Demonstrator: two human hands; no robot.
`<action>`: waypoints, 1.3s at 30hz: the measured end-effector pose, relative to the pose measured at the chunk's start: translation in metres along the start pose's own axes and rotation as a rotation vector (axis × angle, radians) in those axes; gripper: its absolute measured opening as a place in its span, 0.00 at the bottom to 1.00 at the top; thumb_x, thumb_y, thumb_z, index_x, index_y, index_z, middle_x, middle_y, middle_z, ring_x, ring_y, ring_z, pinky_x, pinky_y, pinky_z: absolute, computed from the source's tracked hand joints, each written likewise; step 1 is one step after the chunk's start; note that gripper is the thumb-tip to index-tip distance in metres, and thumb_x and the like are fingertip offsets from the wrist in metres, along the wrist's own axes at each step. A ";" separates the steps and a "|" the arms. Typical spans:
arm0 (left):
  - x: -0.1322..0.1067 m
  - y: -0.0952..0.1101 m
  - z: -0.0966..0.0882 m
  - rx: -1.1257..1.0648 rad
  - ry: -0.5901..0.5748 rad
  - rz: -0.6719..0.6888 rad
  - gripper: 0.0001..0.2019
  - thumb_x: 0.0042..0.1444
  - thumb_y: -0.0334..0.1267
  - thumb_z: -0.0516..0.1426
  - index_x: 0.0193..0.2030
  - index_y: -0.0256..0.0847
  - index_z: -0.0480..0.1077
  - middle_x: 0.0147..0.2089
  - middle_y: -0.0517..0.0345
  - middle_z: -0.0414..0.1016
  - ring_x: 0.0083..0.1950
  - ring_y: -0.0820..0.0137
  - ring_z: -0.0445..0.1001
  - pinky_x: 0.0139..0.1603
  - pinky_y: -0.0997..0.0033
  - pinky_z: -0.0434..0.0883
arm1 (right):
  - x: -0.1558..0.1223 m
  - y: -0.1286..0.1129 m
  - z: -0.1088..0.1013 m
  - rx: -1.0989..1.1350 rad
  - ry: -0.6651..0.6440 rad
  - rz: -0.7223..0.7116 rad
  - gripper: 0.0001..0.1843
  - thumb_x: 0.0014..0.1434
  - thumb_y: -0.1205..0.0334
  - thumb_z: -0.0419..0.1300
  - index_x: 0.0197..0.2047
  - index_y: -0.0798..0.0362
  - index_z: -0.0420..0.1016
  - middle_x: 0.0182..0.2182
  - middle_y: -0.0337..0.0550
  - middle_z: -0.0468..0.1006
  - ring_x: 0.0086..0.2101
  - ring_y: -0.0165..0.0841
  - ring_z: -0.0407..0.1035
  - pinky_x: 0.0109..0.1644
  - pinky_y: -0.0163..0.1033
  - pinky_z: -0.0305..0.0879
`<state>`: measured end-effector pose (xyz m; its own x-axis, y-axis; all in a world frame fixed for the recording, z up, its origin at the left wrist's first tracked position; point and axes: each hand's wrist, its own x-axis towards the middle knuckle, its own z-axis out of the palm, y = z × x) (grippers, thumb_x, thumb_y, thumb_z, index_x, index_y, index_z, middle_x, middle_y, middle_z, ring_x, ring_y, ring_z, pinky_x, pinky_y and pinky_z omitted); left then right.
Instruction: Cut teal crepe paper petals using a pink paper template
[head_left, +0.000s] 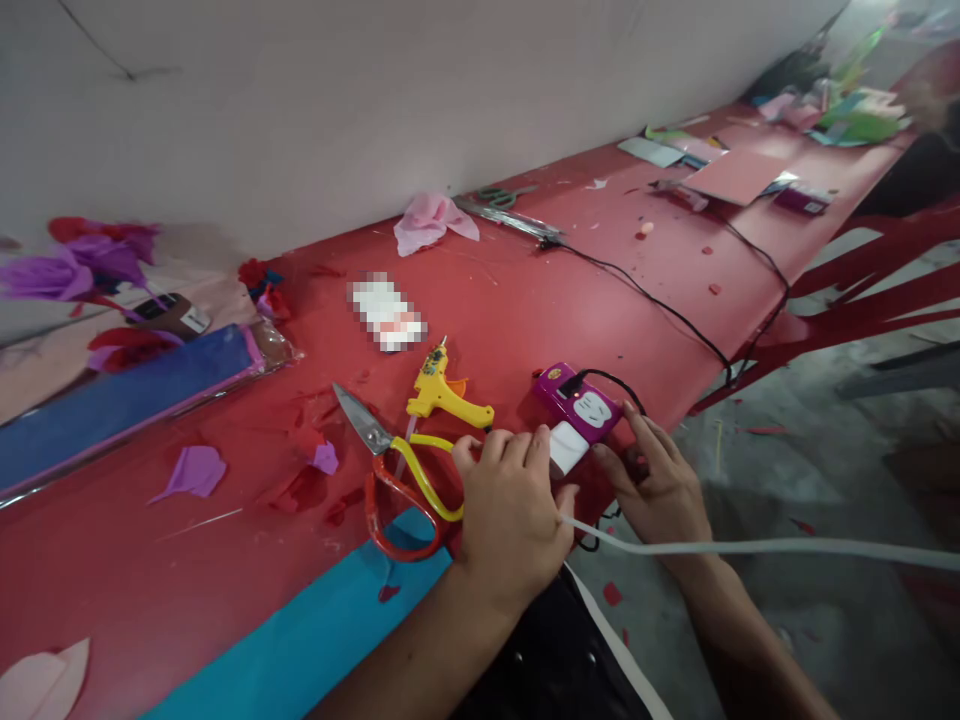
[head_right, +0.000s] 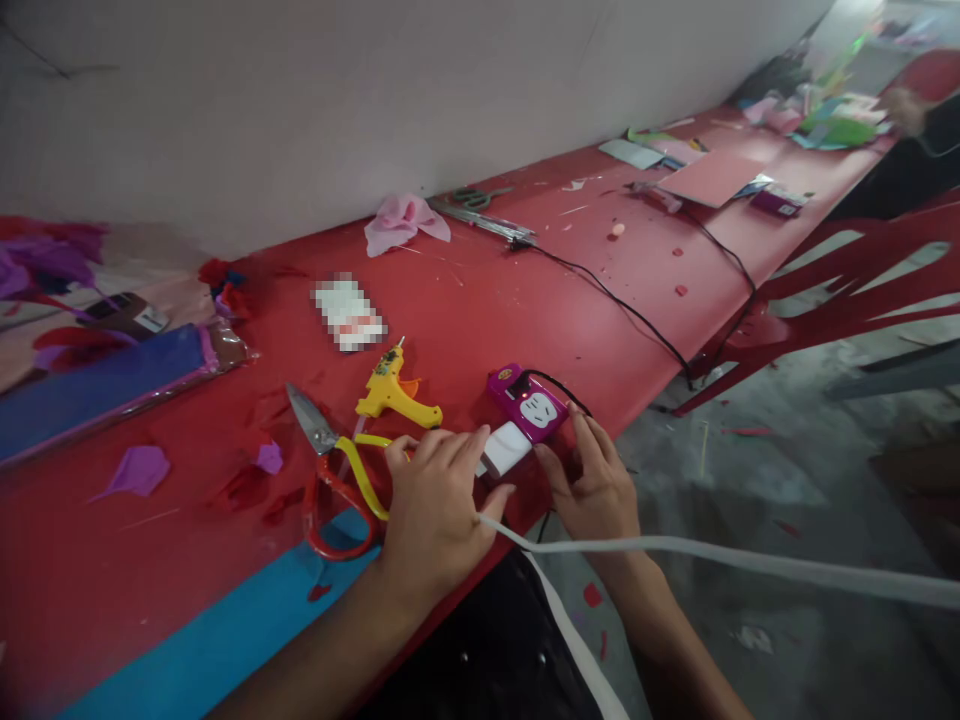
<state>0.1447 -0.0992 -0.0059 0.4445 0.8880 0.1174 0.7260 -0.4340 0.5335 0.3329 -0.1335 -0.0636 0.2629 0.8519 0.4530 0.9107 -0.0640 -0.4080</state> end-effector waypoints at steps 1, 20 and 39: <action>0.000 0.001 0.000 0.006 -0.011 -0.002 0.24 0.56 0.42 0.59 0.60 0.41 0.64 0.53 0.51 0.76 0.54 0.56 0.68 0.57 0.43 0.54 | 0.000 -0.001 0.000 0.003 -0.002 0.014 0.33 0.63 0.43 0.54 0.62 0.58 0.67 0.52 0.60 0.74 0.48 0.47 0.73 0.51 0.52 0.72; -0.008 -0.006 -0.012 0.101 0.021 -0.055 0.11 0.60 0.40 0.56 0.48 0.42 0.70 0.49 0.52 0.75 0.52 0.56 0.67 0.52 0.45 0.56 | 0.000 -0.017 -0.010 0.035 -0.028 -0.053 0.33 0.62 0.51 0.59 0.67 0.50 0.60 0.58 0.56 0.69 0.53 0.48 0.69 0.52 0.53 0.70; -0.005 -0.011 -0.001 0.201 -0.018 0.147 0.08 0.61 0.29 0.52 0.31 0.39 0.67 0.27 0.56 0.72 0.33 0.63 0.68 0.46 0.53 0.57 | 0.044 -0.023 -0.016 0.062 -0.597 -0.734 0.21 0.67 0.70 0.47 0.62 0.54 0.65 0.53 0.52 0.76 0.53 0.43 0.69 0.56 0.55 0.68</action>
<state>0.1340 -0.0986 -0.0111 0.5606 0.8114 0.1657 0.7421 -0.5810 0.3343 0.3284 -0.1026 -0.0216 -0.5904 0.7949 0.1398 0.7610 0.6060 -0.2316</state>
